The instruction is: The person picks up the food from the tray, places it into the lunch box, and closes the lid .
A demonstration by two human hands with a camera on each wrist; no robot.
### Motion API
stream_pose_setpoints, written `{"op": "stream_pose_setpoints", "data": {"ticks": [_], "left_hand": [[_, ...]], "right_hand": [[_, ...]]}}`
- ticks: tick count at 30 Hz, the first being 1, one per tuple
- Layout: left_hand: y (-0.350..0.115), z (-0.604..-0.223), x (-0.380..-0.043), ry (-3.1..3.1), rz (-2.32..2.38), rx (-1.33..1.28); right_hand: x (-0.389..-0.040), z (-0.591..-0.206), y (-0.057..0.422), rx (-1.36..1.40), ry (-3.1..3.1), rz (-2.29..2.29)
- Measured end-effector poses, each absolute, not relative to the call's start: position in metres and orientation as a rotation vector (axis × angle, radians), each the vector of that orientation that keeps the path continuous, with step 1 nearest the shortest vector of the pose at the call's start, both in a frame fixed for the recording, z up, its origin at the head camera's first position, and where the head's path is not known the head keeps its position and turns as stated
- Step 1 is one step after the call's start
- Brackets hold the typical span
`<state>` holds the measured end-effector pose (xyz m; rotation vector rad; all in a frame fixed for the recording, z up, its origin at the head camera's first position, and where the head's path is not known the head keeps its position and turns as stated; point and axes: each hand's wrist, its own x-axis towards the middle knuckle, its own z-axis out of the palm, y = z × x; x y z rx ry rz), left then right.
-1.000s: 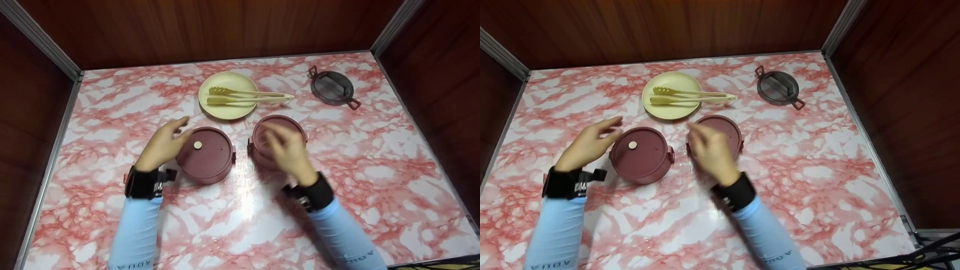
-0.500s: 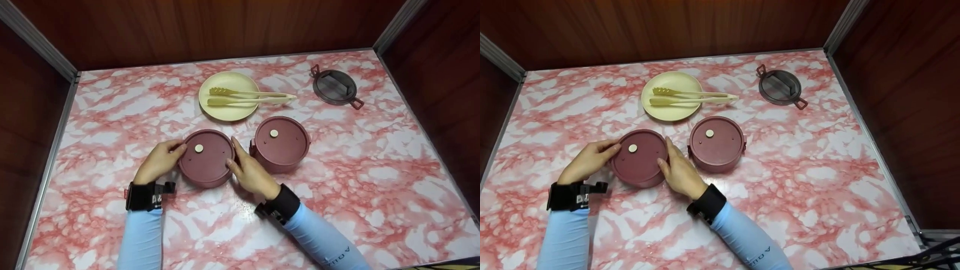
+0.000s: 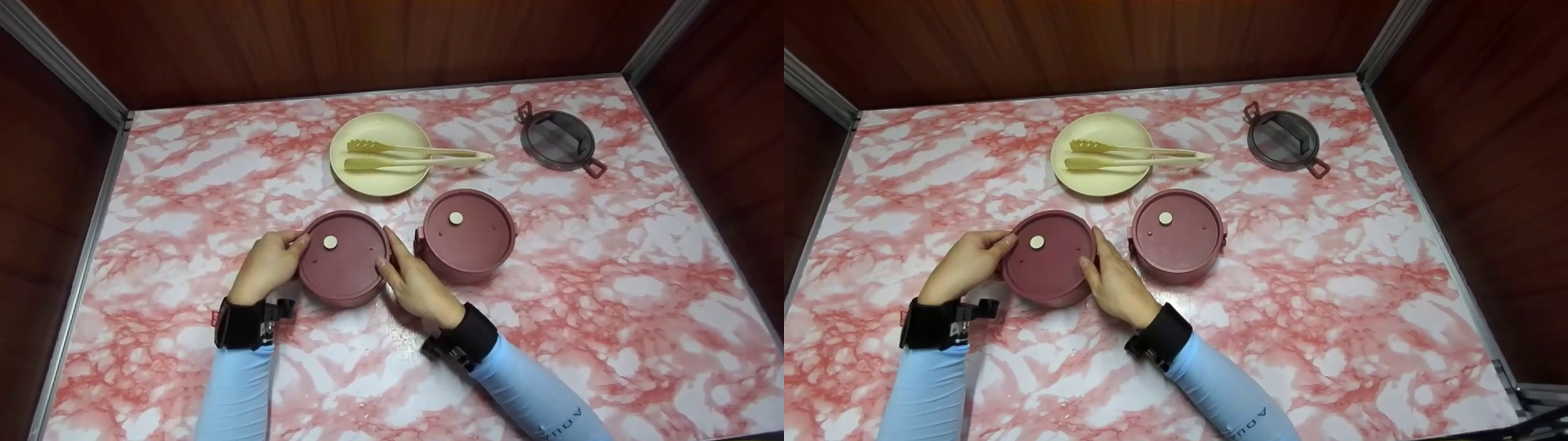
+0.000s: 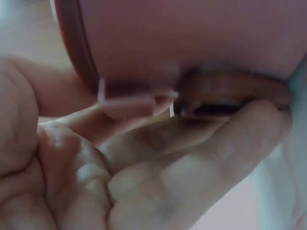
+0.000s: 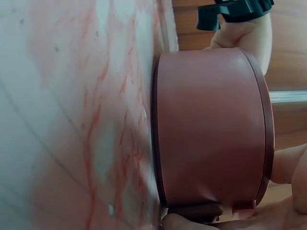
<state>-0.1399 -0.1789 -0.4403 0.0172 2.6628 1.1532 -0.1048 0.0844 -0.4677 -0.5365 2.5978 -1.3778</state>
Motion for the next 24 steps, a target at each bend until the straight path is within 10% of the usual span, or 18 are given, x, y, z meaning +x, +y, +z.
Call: {"op": "stream_pose_setpoints", "data": {"ticks": [24], "left_hand": [[-0.176, -0.428, -0.133, 2.68, 1.273, -0.037]], "right_hand": [[-0.099, -0.465, 0.082, -0.593, 2.742, -1.329]]}}
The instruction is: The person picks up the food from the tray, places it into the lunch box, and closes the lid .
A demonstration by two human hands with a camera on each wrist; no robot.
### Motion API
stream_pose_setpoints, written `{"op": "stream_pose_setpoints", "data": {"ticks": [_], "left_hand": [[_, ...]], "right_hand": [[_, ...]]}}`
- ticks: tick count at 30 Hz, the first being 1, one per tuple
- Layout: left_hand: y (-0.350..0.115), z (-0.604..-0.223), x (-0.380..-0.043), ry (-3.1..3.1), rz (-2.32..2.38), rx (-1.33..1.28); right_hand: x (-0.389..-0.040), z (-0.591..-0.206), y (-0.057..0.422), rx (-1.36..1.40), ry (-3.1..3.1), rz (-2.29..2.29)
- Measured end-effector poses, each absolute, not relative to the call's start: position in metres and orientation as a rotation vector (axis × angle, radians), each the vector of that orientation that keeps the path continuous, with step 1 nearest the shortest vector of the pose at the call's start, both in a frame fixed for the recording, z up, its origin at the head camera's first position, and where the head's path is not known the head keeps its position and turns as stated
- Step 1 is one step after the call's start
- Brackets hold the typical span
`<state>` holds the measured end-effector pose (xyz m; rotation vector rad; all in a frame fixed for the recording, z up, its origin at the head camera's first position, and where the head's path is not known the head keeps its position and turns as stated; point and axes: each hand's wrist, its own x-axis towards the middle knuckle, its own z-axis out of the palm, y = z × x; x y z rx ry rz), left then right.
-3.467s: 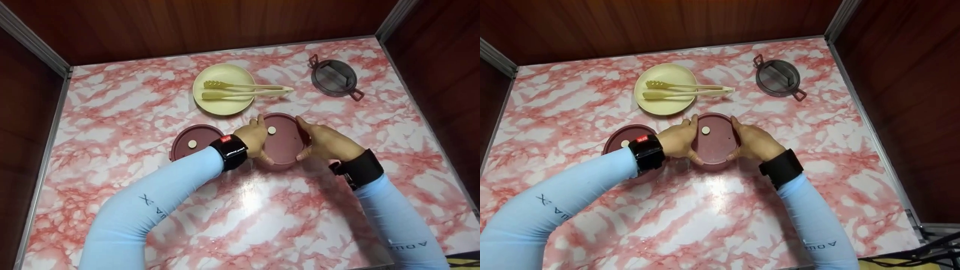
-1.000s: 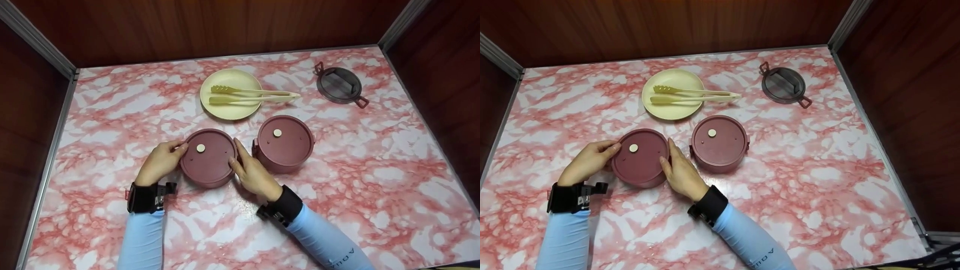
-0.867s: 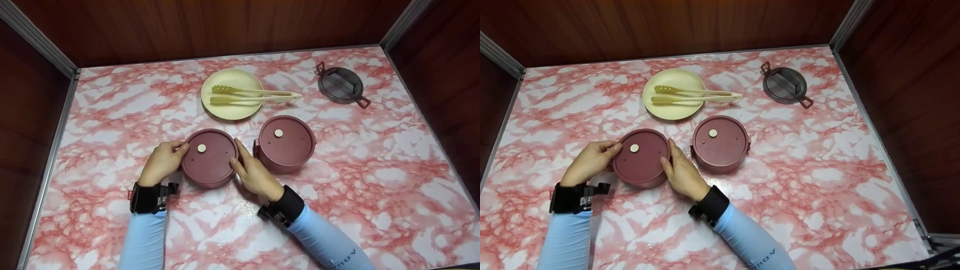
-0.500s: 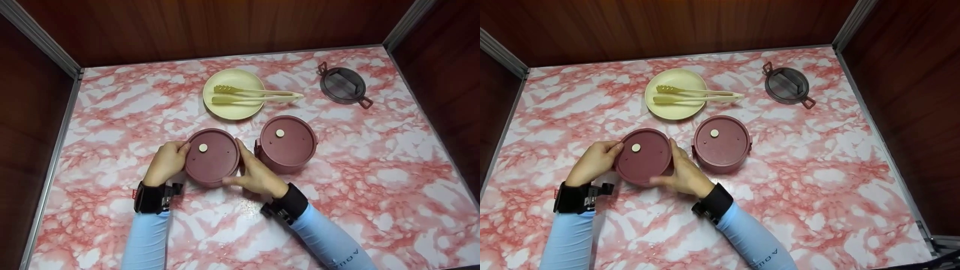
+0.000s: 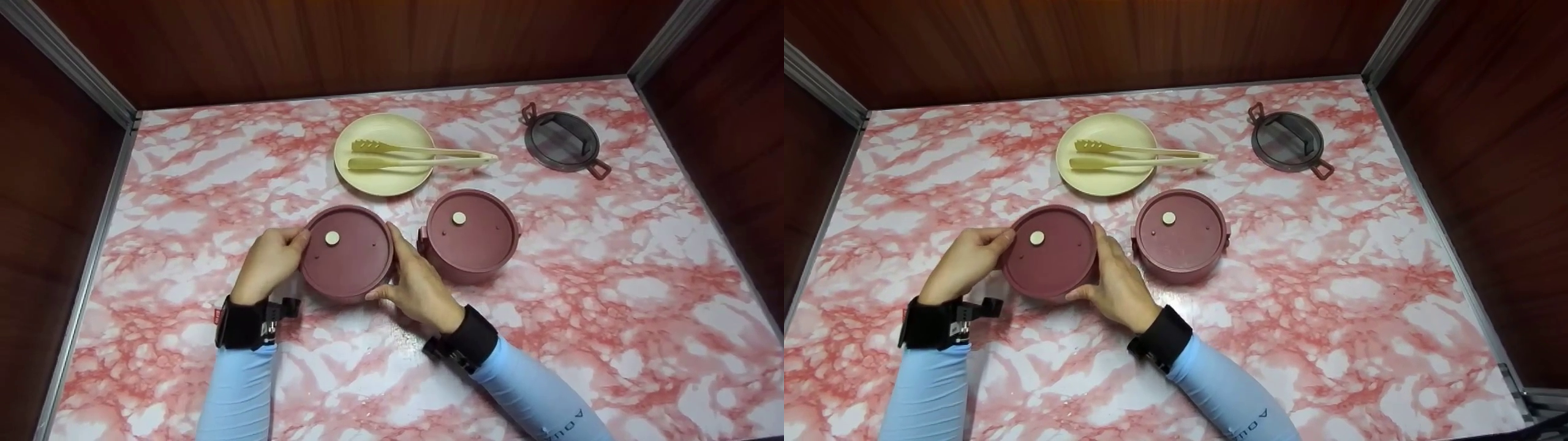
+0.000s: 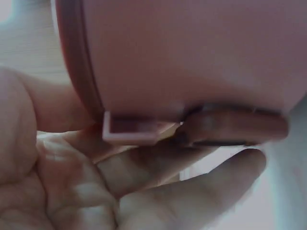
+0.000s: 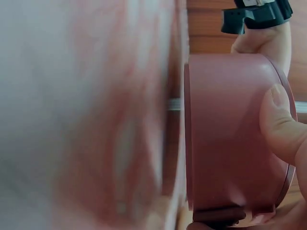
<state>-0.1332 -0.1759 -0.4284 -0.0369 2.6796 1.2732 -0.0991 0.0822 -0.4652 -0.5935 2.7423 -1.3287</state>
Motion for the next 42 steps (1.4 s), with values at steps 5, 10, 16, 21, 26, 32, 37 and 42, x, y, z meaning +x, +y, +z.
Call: {"op": "stream_pose_setpoints", "data": {"ticks": [5, 10, 16, 21, 26, 32, 37, 42], "left_hand": [[-0.17, -0.412, -0.122, 2.522, 1.593, 0.035], [-0.152, -0.392, -0.111, 2.407, 1.8, 0.223], [-0.113, -0.377, -0.105, 2.319, 1.86, 0.456], [-0.074, -0.38, -0.113, 2.173, 1.924, 0.581], [-0.04, -0.391, -0.128, 2.317, 1.808, 0.681], [-0.02, -0.409, -0.139, 2.405, 1.687, 0.639], [-0.013, -0.418, -0.142, 2.416, 1.639, 0.627], [-0.007, -0.421, -0.145, 2.406, 1.643, 0.627]], "right_hand": [[-0.1, -0.446, 0.093, -0.794, 2.765, -1.481], [-0.108, -0.414, 0.123, -0.9, 2.718, -1.611], [-0.118, -0.376, 0.179, -0.827, 2.737, -1.483], [-0.13, -0.364, 0.222, -0.75, 2.692, -1.405], [-0.138, -0.372, 0.258, -0.725, 2.65, -1.419], [-0.145, -0.388, 0.28, -0.732, 2.623, -1.419], [-0.149, -0.398, 0.291, -0.722, 2.573, -1.407], [-0.153, -0.399, 0.298, -0.674, 2.562, -1.35]]}}
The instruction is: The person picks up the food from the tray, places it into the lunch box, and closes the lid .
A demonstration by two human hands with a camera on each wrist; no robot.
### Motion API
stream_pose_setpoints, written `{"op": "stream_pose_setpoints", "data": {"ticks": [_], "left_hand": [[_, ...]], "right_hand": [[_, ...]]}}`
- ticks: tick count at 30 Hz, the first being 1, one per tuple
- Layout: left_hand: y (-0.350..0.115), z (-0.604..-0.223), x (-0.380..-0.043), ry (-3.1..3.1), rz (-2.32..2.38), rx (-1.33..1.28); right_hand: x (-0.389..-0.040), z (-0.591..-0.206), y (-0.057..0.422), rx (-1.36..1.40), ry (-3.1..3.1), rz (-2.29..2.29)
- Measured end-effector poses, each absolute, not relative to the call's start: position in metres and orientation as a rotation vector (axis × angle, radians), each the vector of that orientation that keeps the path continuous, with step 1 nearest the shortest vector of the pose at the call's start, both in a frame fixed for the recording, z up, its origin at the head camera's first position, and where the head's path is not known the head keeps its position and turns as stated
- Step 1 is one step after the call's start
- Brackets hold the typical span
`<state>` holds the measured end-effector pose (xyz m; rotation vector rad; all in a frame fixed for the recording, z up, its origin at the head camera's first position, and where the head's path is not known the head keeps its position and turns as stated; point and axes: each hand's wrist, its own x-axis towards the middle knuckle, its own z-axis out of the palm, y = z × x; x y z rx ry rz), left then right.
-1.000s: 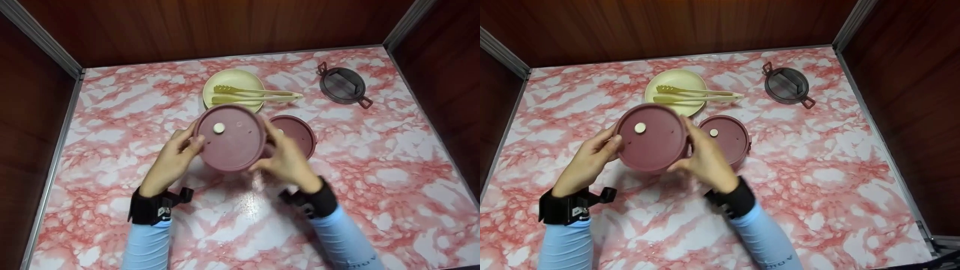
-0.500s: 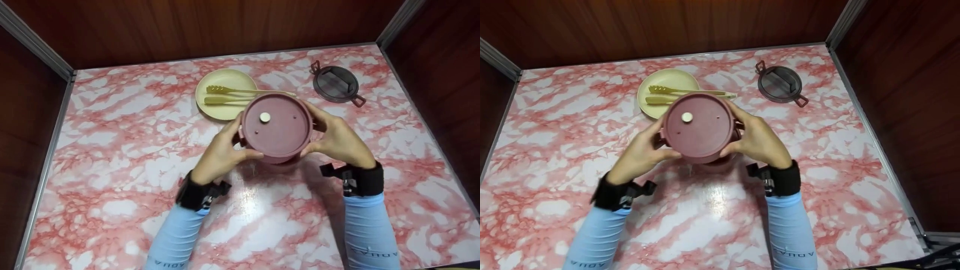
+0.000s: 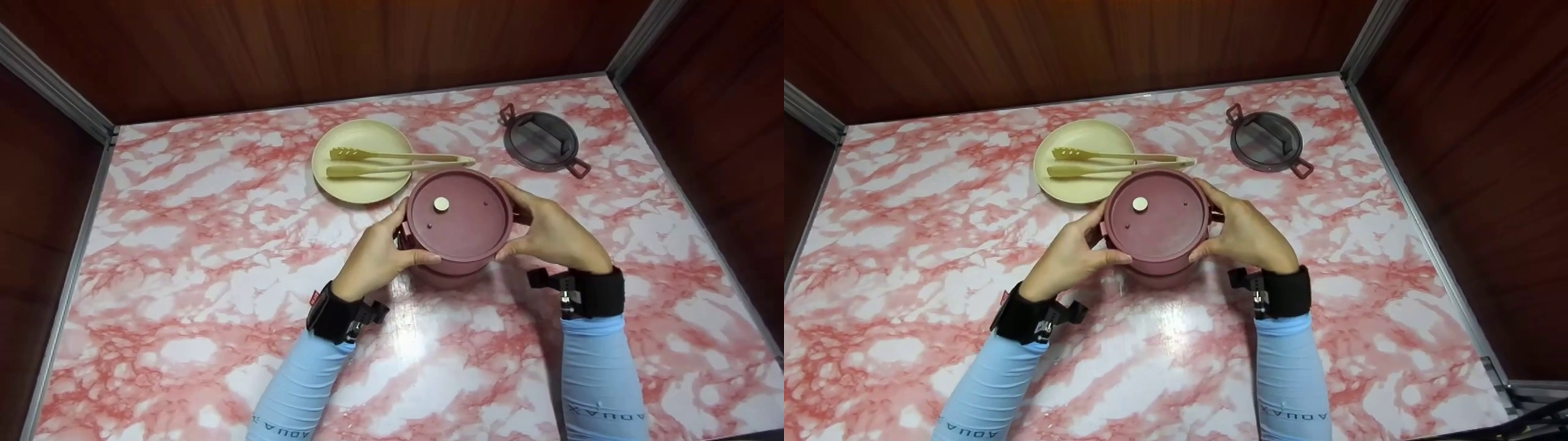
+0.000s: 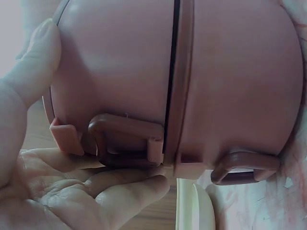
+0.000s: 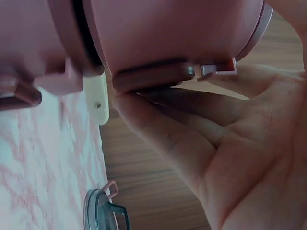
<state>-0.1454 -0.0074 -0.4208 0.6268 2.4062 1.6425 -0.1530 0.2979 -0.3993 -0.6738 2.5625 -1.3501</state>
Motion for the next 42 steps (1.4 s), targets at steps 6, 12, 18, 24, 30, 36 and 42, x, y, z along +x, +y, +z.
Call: {"op": "stream_pose_setpoints", "data": {"ticks": [6, 12, 18, 24, 30, 36, 42], "left_hand": [[-0.008, -0.421, -0.145, 2.416, 1.635, 0.621], [-0.01, -0.42, -0.147, 2.424, 1.617, 0.622], [-0.012, -0.421, -0.148, 2.389, 1.619, 0.645], [-0.014, -0.422, -0.148, 2.374, 1.609, 0.635], [-0.015, -0.422, -0.148, 2.357, 1.618, 0.627], [-0.016, -0.423, -0.15, 2.341, 1.617, 0.64], [-0.019, -0.424, -0.154, 2.325, 1.613, 0.636]], "right_hand": [[-0.155, -0.401, 0.299, -0.664, 2.548, -1.339], [-0.154, -0.401, 0.299, -0.663, 2.562, -1.277], [-0.152, -0.399, 0.298, -0.657, 2.577, -1.216], [-0.151, -0.399, 0.296, -0.624, 2.578, -1.216], [-0.151, -0.398, 0.294, -0.641, 2.583, -1.225], [-0.148, -0.396, 0.293, -0.623, 2.62, -1.17], [-0.148, -0.395, 0.301, -0.663, 2.591, -1.161]]}}
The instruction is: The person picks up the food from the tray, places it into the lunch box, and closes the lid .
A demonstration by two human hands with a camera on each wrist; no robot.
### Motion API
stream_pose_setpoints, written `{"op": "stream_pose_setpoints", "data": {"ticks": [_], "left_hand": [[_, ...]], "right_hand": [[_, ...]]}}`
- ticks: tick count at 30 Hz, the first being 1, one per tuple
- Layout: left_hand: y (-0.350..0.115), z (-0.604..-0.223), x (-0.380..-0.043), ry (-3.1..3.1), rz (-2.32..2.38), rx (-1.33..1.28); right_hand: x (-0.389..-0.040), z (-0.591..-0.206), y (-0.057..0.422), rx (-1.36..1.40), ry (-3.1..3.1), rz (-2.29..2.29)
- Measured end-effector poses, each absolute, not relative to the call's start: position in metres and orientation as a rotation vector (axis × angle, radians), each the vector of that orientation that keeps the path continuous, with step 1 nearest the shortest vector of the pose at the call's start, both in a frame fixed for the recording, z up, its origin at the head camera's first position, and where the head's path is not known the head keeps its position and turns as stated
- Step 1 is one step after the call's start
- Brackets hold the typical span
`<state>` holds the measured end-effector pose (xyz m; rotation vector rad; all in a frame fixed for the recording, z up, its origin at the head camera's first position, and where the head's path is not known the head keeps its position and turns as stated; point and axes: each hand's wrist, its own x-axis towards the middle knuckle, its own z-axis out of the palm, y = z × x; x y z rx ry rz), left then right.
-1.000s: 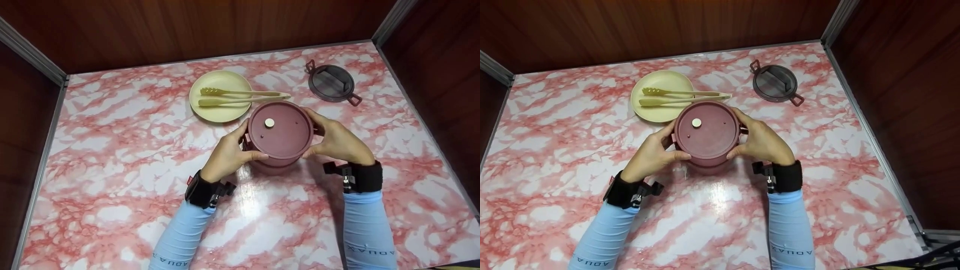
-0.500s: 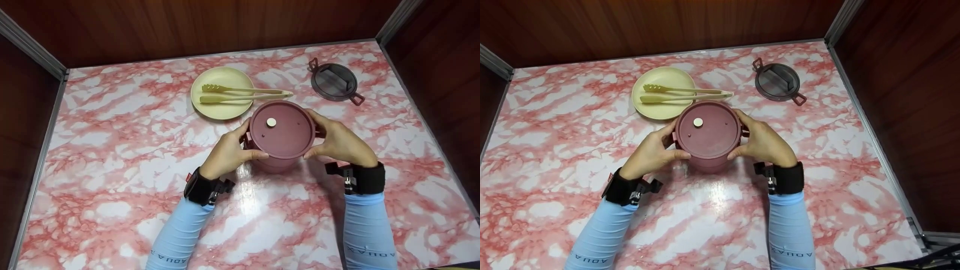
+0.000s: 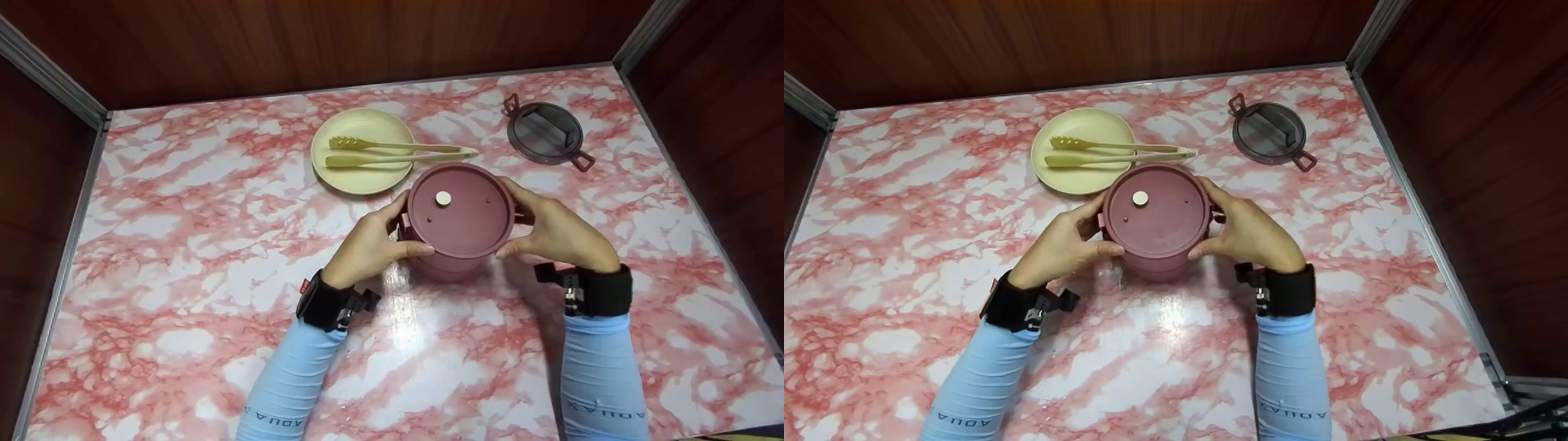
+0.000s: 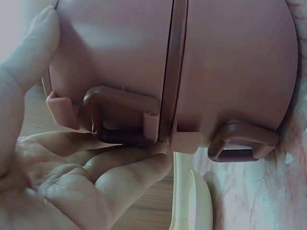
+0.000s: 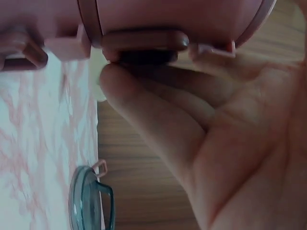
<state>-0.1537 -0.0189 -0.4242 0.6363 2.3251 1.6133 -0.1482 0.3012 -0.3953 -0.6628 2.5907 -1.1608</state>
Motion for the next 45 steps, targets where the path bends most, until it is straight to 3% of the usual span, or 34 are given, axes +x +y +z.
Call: {"op": "stream_pose_setpoints", "data": {"ticks": [10, 45], "left_hand": [[-0.026, -0.422, -0.159, 2.198, 1.754, 0.573], [-0.038, -0.42, -0.159, 2.361, 1.592, 0.651]], "right_hand": [[-0.146, -0.391, 0.317, -0.598, 2.651, -1.392], [-0.156, -0.408, 0.319, -0.572, 2.703, -1.201]]}}
